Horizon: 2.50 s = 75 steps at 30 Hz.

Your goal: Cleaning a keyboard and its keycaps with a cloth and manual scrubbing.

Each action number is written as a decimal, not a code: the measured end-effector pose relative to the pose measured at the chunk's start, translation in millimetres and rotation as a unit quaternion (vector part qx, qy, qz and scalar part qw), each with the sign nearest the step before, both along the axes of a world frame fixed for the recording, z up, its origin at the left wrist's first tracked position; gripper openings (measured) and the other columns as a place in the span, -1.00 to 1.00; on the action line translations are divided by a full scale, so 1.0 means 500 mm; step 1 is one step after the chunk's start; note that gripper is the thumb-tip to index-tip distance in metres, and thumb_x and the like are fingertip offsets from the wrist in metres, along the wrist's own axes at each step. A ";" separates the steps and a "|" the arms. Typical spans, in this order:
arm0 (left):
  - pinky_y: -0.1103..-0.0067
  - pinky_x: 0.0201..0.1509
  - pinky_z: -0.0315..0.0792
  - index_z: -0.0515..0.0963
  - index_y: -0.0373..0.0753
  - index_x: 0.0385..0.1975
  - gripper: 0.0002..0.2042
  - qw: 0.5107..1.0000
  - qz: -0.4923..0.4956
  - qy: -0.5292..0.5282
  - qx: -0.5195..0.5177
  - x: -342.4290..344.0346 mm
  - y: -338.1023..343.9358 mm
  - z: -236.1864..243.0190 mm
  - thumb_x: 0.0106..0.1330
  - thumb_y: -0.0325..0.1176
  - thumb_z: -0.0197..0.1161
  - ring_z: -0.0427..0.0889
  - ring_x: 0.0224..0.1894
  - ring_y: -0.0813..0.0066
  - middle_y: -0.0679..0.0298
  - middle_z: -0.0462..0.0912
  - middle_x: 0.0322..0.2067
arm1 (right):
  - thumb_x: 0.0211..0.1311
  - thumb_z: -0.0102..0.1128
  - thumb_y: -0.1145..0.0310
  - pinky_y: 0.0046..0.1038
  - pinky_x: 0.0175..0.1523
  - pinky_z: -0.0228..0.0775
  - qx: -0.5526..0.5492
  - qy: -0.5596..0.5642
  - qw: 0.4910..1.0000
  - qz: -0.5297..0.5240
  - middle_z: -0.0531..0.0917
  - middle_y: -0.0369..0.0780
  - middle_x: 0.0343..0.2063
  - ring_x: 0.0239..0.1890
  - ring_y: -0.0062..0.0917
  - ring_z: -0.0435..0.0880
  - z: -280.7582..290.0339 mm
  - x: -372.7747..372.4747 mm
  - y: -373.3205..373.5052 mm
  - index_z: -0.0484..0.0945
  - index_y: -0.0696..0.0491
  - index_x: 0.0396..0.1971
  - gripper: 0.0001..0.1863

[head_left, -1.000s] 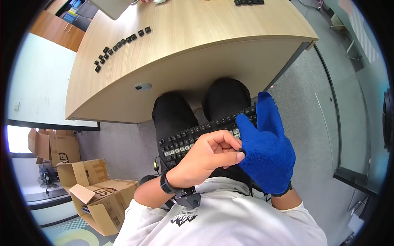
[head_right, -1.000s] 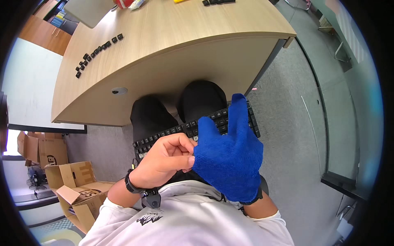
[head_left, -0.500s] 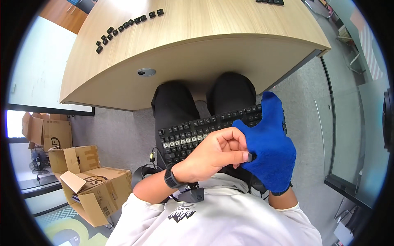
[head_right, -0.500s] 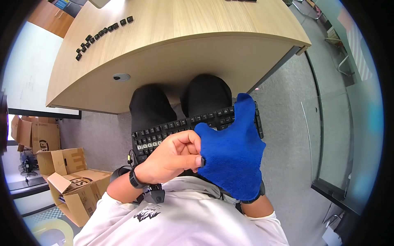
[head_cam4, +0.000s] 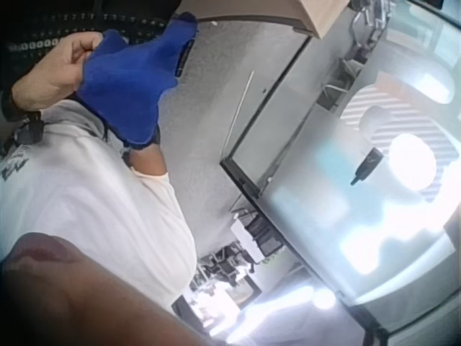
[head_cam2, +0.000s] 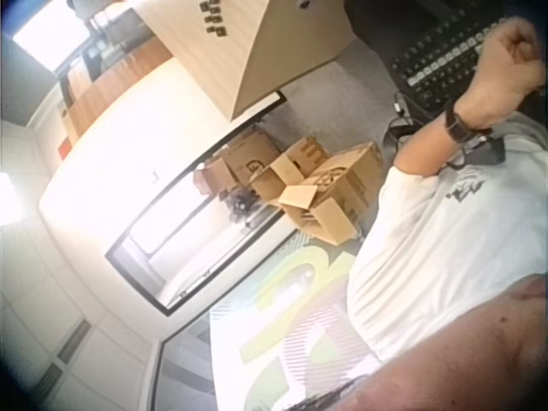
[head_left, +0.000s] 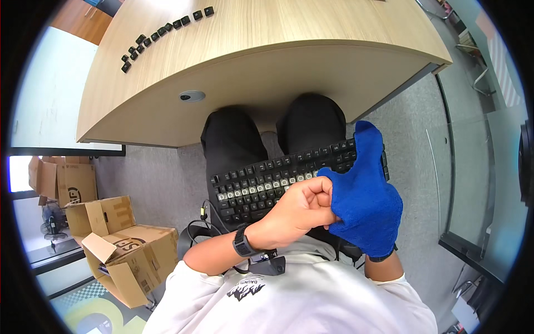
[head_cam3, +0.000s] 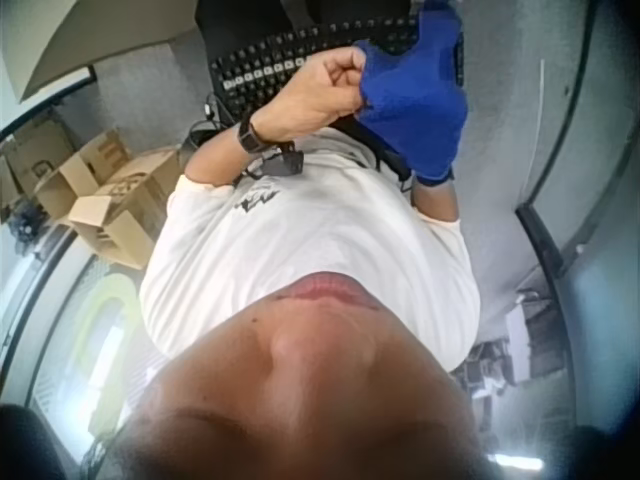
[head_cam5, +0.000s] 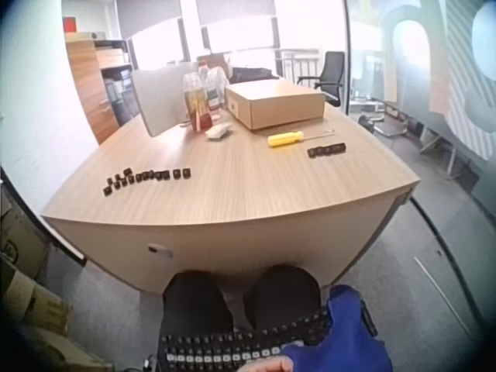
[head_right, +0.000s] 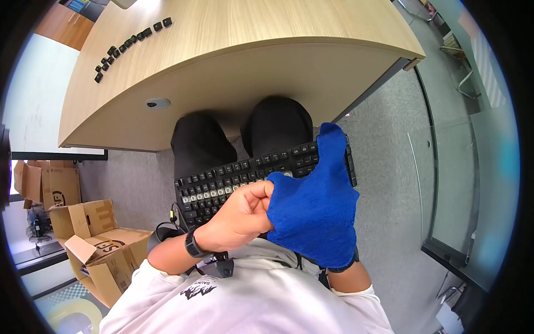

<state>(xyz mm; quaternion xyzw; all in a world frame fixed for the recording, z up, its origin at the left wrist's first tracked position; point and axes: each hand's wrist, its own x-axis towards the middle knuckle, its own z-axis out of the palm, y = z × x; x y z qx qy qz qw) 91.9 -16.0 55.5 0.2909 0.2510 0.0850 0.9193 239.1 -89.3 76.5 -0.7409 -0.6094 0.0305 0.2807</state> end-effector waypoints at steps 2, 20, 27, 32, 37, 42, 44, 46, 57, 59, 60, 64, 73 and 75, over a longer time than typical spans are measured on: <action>0.65 -0.21 0.51 0.47 -0.26 -0.21 -0.82 1.000 0.003 -0.020 -0.018 -0.012 0.000 -0.010 0.32 -0.63 0.32 0.61 -0.32 0.68 0.33 0.69 -0.32 | -0.19 0.47 0.24 -0.10 -0.08 0.55 0.021 0.002 1.000 0.011 0.37 0.34 0.14 -0.17 0.06 0.66 -0.007 0.002 0.000 0.63 0.05 -0.52 -0.74; 0.57 0.01 0.55 0.50 -0.23 -0.16 -0.80 0.997 0.035 -0.046 -0.053 -0.023 -0.019 -0.034 0.31 -0.60 0.35 0.65 -0.17 0.62 0.40 0.64 -0.21 | -0.28 0.44 0.28 -0.17 -0.15 0.57 0.005 0.048 0.997 -0.061 0.41 0.33 0.07 -0.23 -0.02 0.67 -0.013 -0.011 0.003 0.67 0.03 -0.52 -0.76; 0.58 -0.07 0.51 0.50 -0.22 -0.19 -0.80 0.998 0.032 -0.016 -0.043 -0.007 -0.017 -0.015 0.30 -0.67 0.26 0.61 -0.18 0.64 0.41 0.61 -0.25 | -0.29 0.46 0.27 -0.19 -0.20 0.60 0.002 0.034 0.998 -0.051 0.41 0.32 0.12 -0.18 0.01 0.68 -0.004 -0.011 0.000 0.67 -0.01 -0.52 -0.76; 0.63 -0.16 0.51 0.48 -0.22 -0.24 -0.84 0.992 0.078 -0.070 -0.075 -0.021 -0.029 -0.028 0.34 -0.62 0.30 0.60 -0.26 0.65 0.36 0.63 -0.27 | -0.29 0.47 0.26 -0.21 -0.23 0.62 0.005 0.022 0.999 -0.046 0.40 0.30 0.16 -0.15 0.03 0.69 0.004 -0.006 0.002 0.68 -0.04 -0.52 -0.77; 0.68 -0.19 0.53 0.47 -0.24 -0.27 -0.84 0.980 0.165 -0.109 -0.024 -0.011 -0.038 -0.031 0.34 -0.64 0.31 0.59 -0.28 0.66 0.25 0.63 -0.22 | -0.30 0.48 0.26 -0.22 -0.26 0.64 0.003 0.013 0.999 -0.041 0.40 0.29 0.19 -0.12 0.05 0.70 -0.004 -0.003 0.001 0.68 -0.06 -0.52 -0.77; 0.72 -0.17 0.49 0.47 -0.28 -0.26 -0.79 0.950 0.246 -0.059 0.182 -0.007 -0.044 -0.031 0.28 -0.74 0.30 0.55 -0.24 0.71 0.14 0.63 -0.13 | -0.25 0.51 0.27 -0.27 -0.30 0.62 0.064 -0.004 0.996 -0.065 0.49 0.19 0.18 -0.13 -0.05 0.72 -0.016 -0.007 0.000 0.72 -0.09 -0.46 -0.76; 0.73 -0.23 0.46 0.48 -0.29 -0.26 -0.79 0.934 0.262 -0.051 0.236 -0.008 -0.043 -0.025 0.25 -0.75 0.32 0.53 -0.29 0.74 0.12 0.65 -0.13 | -0.21 0.51 0.29 -0.27 -0.27 0.61 0.029 0.030 0.998 -0.054 0.52 0.17 0.16 -0.14 -0.10 0.71 -0.015 -0.008 -0.009 0.72 -0.10 -0.44 -0.77; 0.75 -0.29 0.44 0.50 -0.30 -0.27 -0.78 0.915 0.277 -0.043 0.290 -0.012 -0.039 -0.026 0.23 -0.76 0.33 0.51 -0.34 0.77 0.11 0.67 -0.13 | -0.17 0.52 0.30 -0.26 -0.24 0.60 -0.006 0.065 0.997 -0.043 0.55 0.14 0.14 -0.15 -0.14 0.70 -0.014 -0.009 -0.019 0.73 -0.10 -0.42 -0.78; 0.70 -0.29 0.50 0.58 -0.39 -0.16 -0.73 0.882 0.202 -0.024 0.426 -0.035 -0.022 -0.037 0.17 -0.80 0.32 0.66 -0.23 0.54 0.04 0.69 -0.17 | -0.12 0.58 0.29 -0.33 -0.19 0.57 -0.034 0.082 0.996 -0.017 0.70 -0.14 -0.21 -0.24 -0.31 0.71 -0.018 -0.003 -0.034 0.75 -0.08 -0.36 -0.74; 0.67 -0.22 0.53 0.60 -0.40 -0.12 -0.73 0.894 0.199 -0.011 0.400 -0.030 -0.021 -0.038 0.20 -0.79 0.31 0.66 -0.20 0.52 0.05 0.68 -0.15 | -0.12 0.59 0.28 -0.36 -0.19 0.57 -0.033 0.086 0.996 -0.016 0.71 -0.19 -0.27 -0.26 -0.33 0.72 -0.019 -0.001 -0.034 0.76 -0.07 -0.34 -0.73; 0.71 -0.26 0.49 0.63 -0.41 -0.13 -0.76 0.897 0.216 -0.032 0.385 -0.024 -0.021 -0.040 0.22 -0.76 0.32 0.63 -0.26 0.59 0.09 0.69 -0.14 | -0.12 0.60 0.28 -0.37 -0.19 0.57 -0.032 0.087 0.996 -0.014 0.72 -0.21 -0.29 -0.27 -0.34 0.73 -0.019 0.000 -0.033 0.76 -0.07 -0.34 -0.73; 0.69 -0.14 0.51 0.66 -0.44 -0.12 -0.81 0.910 0.193 -0.049 0.364 -0.032 -0.017 -0.039 0.29 -0.73 0.32 0.63 -0.16 0.58 0.14 0.67 -0.09 | -0.12 0.61 0.26 -0.41 -0.20 0.58 -0.029 0.094 0.995 -0.012 0.75 -0.29 -0.38 -0.29 -0.37 0.75 -0.022 0.003 -0.031 0.78 -0.06 -0.32 -0.71; 0.62 -0.05 0.53 0.64 -0.44 -0.04 -0.73 0.928 0.167 -0.042 0.330 -0.041 -0.010 -0.037 0.26 -0.68 0.38 0.63 -0.09 0.54 0.11 0.65 -0.02 | -0.13 0.62 0.31 -0.42 -0.17 0.58 -0.013 0.182 0.983 -0.022 0.76 -0.32 -0.34 -0.29 -0.39 0.75 -0.037 0.008 -0.037 0.75 -0.05 -0.37 -0.74; 0.60 -0.01 0.54 0.64 -0.43 -0.04 -0.73 0.924 0.197 -0.023 0.327 -0.048 0.001 -0.030 0.26 -0.68 0.37 0.64 -0.07 0.52 0.09 0.67 -0.01 | -0.16 0.62 0.30 -0.40 -0.17 0.58 0.001 0.121 0.992 -0.024 0.74 -0.32 -0.34 -0.29 -0.38 0.74 -0.047 0.023 -0.042 0.74 -0.07 -0.38 -0.72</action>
